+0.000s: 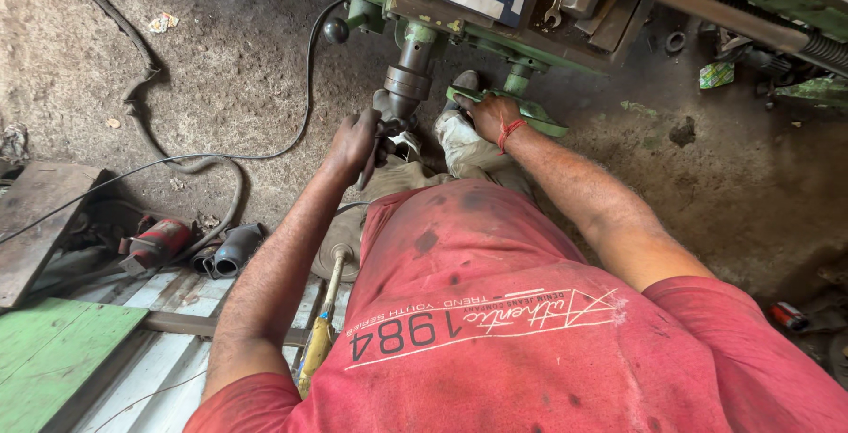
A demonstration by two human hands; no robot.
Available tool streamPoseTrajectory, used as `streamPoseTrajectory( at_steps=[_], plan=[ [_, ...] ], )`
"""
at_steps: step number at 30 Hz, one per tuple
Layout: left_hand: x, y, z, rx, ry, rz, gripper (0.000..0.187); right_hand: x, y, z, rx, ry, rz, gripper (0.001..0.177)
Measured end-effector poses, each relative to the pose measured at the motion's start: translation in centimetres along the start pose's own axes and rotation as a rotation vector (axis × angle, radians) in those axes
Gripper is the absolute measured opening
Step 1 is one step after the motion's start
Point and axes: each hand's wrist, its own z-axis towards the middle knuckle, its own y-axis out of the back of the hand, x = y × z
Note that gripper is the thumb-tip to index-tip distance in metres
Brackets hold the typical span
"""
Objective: The person operates a green milling machine in a workshop. They use both hands to turn the machine's handwheels, adjusting the position of the milling head. The person is wearing a red t-shirt and light-colored pants.
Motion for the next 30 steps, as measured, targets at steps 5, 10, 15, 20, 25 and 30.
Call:
streamPoseTrajectory(
  at_steps=[5, 10, 15, 20, 25, 30],
  plan=[
    [0.7, -0.7, -0.1, 0.119, 0.111, -0.202, 0.034, 0.1, 0.4, -0.1, 0.008, 0.021, -0.003, 0.057],
    [0.4, -1.3, -1.0, 0.157, 0.115, -0.212, 0.033, 0.2, 0.5, -0.1, 0.010, 0.014, -0.003, 0.058],
    [0.5, -2.0, -1.3, 0.144, 0.153, -0.184, 0.028, 0.2, 0.8, 0.0, 0.023, 0.016, 0.007, 0.058],
    [1.5, -2.7, -1.0, 0.191, 0.124, -0.305, 0.031, 0.1, 0.7, -0.1, 0.065, -0.007, 0.012, 0.061],
    [2.7, -4.0, -0.6, 0.196, 0.112, -0.422, 0.027, -0.1, 0.4, 0.3, 0.082, 0.010, -0.006, 0.054],
    [3.9, -4.8, -0.2, 0.170, 0.119, -0.492, 0.029, -0.3, -0.2, 0.5, 0.086, 0.011, -0.011, 0.054]
  ],
)
